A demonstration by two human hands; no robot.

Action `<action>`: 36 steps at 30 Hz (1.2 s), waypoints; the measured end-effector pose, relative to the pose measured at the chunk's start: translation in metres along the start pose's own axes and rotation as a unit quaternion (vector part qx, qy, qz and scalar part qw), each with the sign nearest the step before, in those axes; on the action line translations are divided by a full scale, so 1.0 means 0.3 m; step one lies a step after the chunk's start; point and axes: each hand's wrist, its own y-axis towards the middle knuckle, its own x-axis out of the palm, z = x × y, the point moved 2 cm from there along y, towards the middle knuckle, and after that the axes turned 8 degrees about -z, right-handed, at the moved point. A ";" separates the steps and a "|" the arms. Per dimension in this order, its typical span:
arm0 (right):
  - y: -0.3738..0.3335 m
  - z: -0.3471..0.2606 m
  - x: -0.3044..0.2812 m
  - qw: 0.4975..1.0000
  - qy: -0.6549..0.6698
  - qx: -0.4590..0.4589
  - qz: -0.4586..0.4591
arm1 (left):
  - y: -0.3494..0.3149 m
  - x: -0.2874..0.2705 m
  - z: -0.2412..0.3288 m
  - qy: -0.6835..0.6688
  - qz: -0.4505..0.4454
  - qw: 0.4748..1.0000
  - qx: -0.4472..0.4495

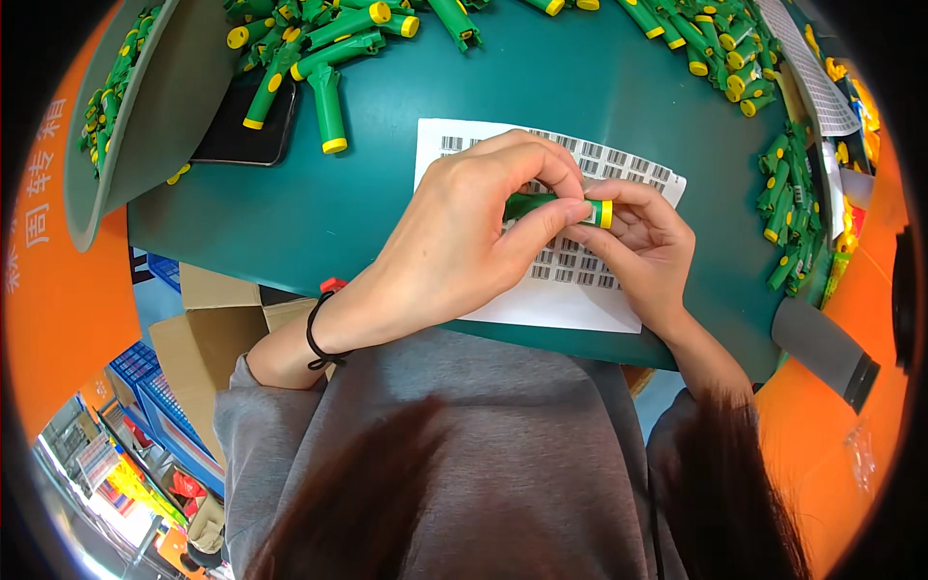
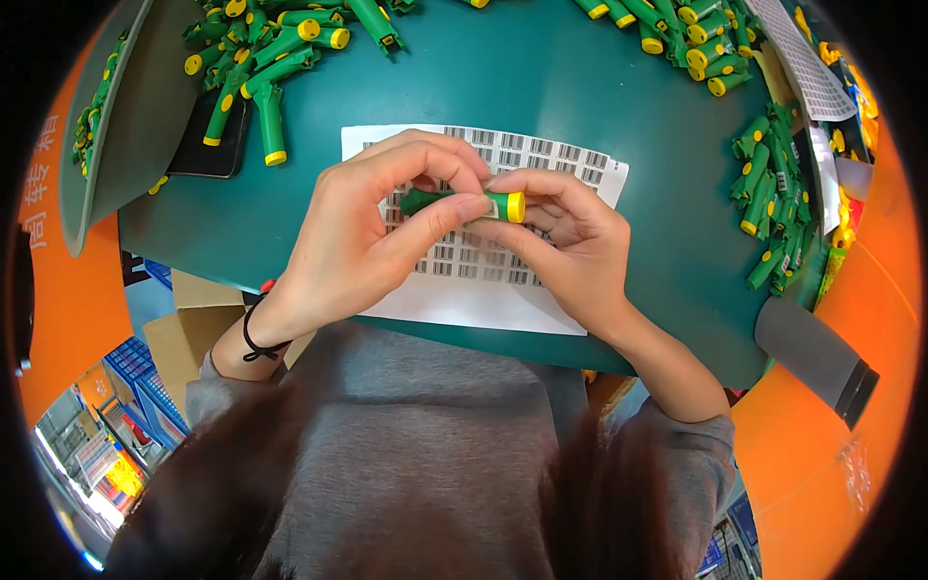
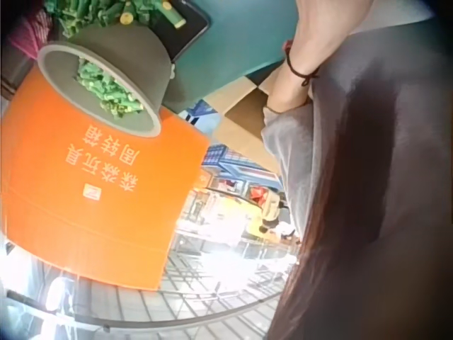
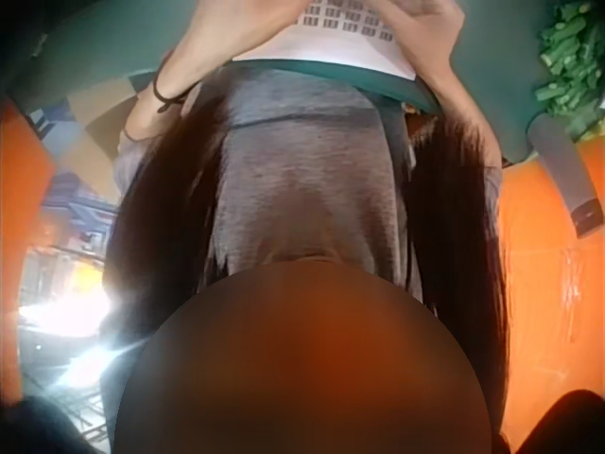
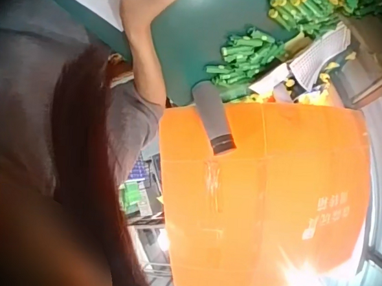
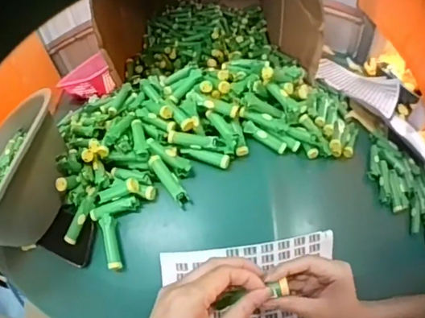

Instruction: Applying small square labels from a sheet onto green and yellow cylindrical components.

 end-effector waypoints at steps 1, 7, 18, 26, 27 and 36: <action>0.002 -0.001 0.002 1.000 0.004 0.000 -0.002 | 0.000 0.000 -0.001 0.000 0.002 1.000 -0.002; 0.002 0.008 0.006 1.000 0.017 -0.021 0.001 | 0.001 0.002 -0.002 0.008 -0.002 1.000 -0.009; 0.001 -0.007 -0.017 1.000 -0.020 0.004 -0.003 | 0.018 -0.005 -0.024 -0.012 0.033 0.999 -0.024; -0.011 0.011 -0.003 1.000 0.014 0.022 0.006 | 0.013 0.001 -0.039 -0.065 -0.080 0.992 -0.070; -0.002 0.009 0.003 0.999 -0.034 -0.007 -0.006 | 0.010 -0.013 -0.015 -0.072 -0.069 0.991 -0.084; 0.370 -0.153 -0.059 0.848 -0.510 -0.117 0.082 | -0.174 -0.697 0.144 0.228 0.593 0.772 0.033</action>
